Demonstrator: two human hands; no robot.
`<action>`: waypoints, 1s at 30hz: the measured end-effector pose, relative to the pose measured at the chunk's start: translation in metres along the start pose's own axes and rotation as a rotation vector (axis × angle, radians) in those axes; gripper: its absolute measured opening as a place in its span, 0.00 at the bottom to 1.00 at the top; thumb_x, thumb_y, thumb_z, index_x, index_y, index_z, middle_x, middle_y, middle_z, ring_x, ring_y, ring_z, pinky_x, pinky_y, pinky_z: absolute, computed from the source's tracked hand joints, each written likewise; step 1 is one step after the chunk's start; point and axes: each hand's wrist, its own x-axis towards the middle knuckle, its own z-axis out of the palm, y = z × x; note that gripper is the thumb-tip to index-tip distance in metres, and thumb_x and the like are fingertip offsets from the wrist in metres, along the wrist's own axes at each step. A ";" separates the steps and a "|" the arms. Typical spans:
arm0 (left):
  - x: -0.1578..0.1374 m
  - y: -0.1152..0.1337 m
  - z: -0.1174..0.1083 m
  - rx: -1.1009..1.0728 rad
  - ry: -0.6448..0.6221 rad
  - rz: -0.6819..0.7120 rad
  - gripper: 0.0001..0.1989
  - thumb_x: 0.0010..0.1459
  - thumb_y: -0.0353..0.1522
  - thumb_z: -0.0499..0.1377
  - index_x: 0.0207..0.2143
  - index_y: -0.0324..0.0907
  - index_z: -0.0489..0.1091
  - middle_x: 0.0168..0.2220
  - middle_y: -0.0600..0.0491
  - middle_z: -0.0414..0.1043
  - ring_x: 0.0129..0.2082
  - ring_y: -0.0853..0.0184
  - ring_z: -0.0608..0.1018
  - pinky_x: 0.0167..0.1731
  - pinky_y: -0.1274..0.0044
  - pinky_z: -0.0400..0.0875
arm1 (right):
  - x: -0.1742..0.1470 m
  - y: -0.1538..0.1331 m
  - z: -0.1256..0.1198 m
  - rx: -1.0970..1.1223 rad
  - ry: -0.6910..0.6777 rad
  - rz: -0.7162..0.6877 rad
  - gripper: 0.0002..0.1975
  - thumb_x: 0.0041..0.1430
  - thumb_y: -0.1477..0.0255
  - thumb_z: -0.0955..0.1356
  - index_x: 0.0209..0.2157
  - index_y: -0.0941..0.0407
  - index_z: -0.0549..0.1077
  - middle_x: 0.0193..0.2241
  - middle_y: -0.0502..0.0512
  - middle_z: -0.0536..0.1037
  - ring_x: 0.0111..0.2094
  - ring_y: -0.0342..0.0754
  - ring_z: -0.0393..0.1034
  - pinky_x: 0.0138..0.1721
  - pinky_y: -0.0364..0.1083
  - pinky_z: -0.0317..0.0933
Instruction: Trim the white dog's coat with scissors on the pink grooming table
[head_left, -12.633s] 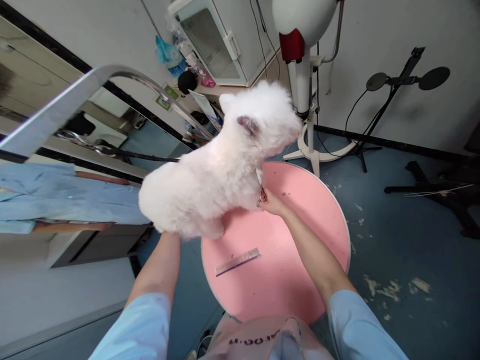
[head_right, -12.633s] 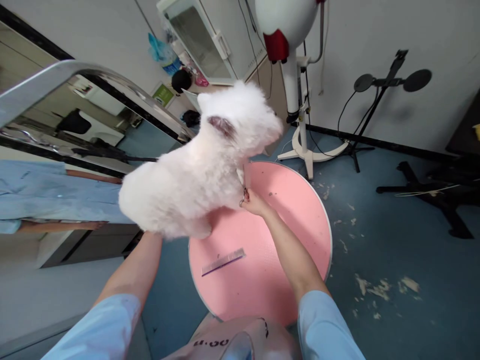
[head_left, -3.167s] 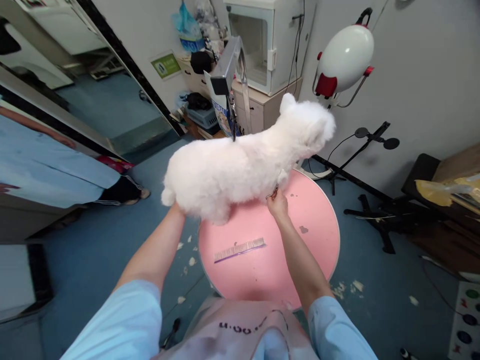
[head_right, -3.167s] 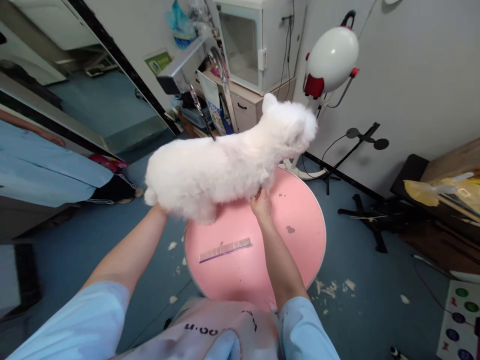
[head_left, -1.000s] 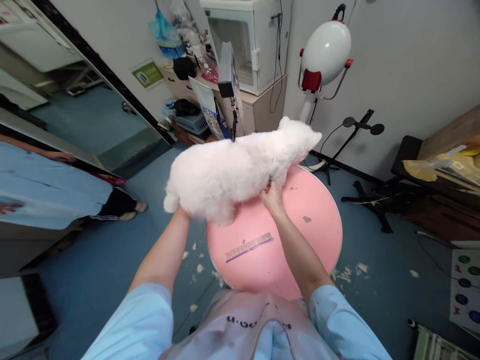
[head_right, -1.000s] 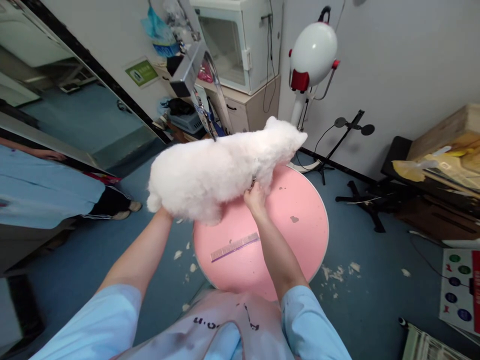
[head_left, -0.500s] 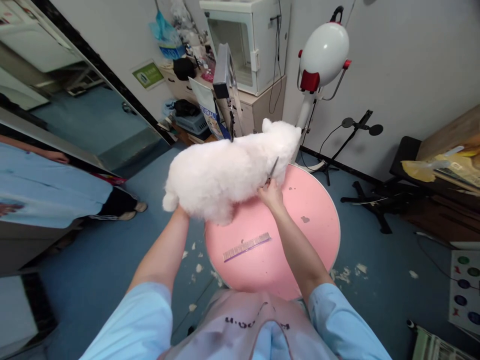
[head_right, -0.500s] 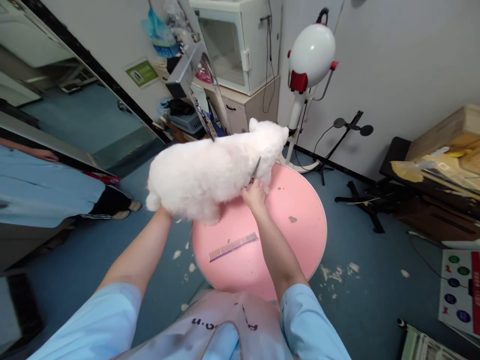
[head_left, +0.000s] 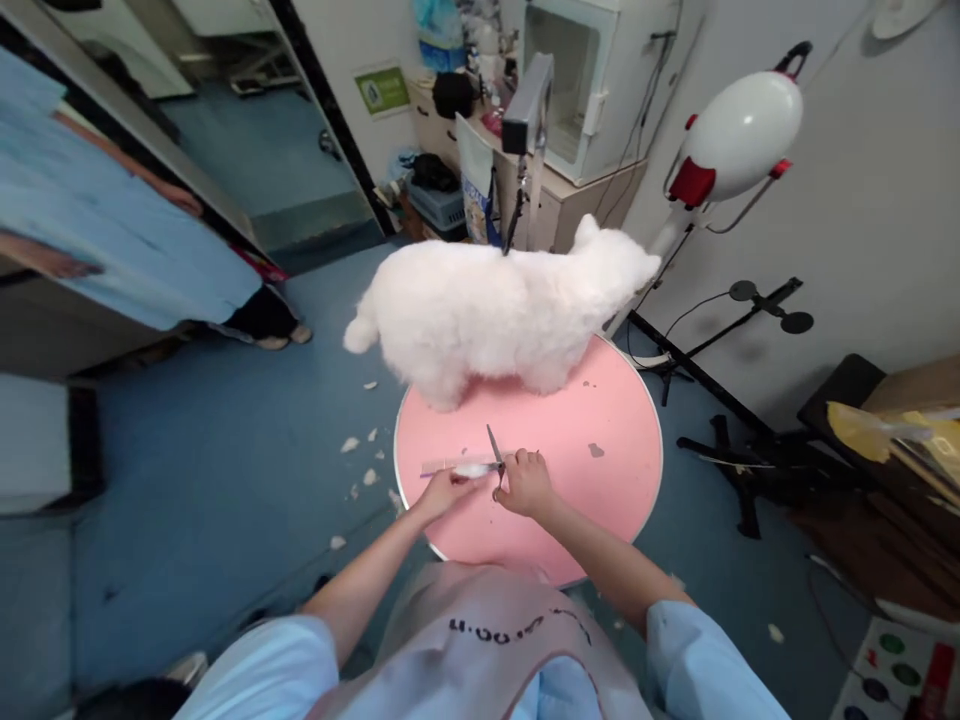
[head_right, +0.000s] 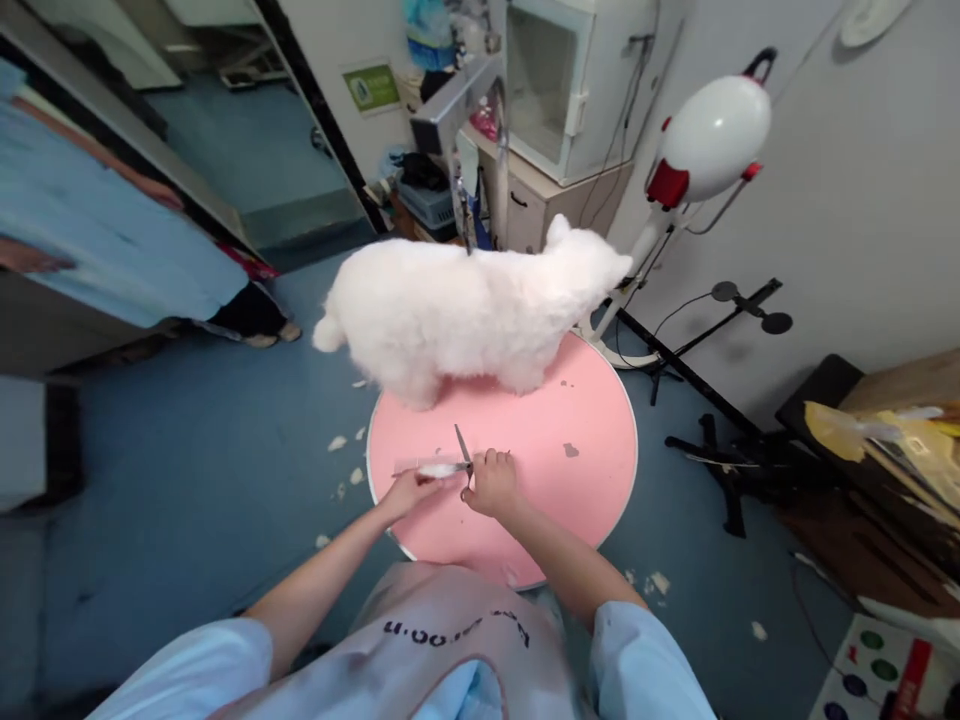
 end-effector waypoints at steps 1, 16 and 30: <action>-0.010 -0.006 0.017 -0.035 0.005 -0.017 0.23 0.42 0.51 0.62 0.22 0.39 0.70 0.22 0.53 0.69 0.26 0.68 0.69 0.28 0.77 0.61 | -0.005 0.002 0.002 -0.043 -0.021 -0.045 0.23 0.54 0.59 0.71 0.47 0.60 0.72 0.46 0.66 0.74 0.48 0.60 0.69 0.54 0.56 0.55; -0.125 -0.028 0.053 0.498 0.177 -0.193 0.25 0.68 0.38 0.39 0.41 0.38 0.74 0.45 0.36 0.77 0.47 0.51 0.79 0.45 0.67 0.67 | -0.053 -0.023 0.010 -0.423 -0.221 -0.485 0.26 0.54 0.59 0.71 0.50 0.61 0.72 0.49 0.71 0.73 0.51 0.64 0.68 0.58 0.59 0.53; -0.268 -0.201 0.066 0.144 0.712 -1.060 0.37 0.60 0.46 0.53 0.59 0.22 0.63 0.59 0.25 0.65 0.56 0.40 0.74 0.52 0.60 0.72 | 0.058 0.045 -0.027 -0.300 -0.133 -0.167 0.13 0.65 0.69 0.64 0.45 0.61 0.75 0.44 0.64 0.79 0.38 0.47 0.74 0.41 0.44 0.63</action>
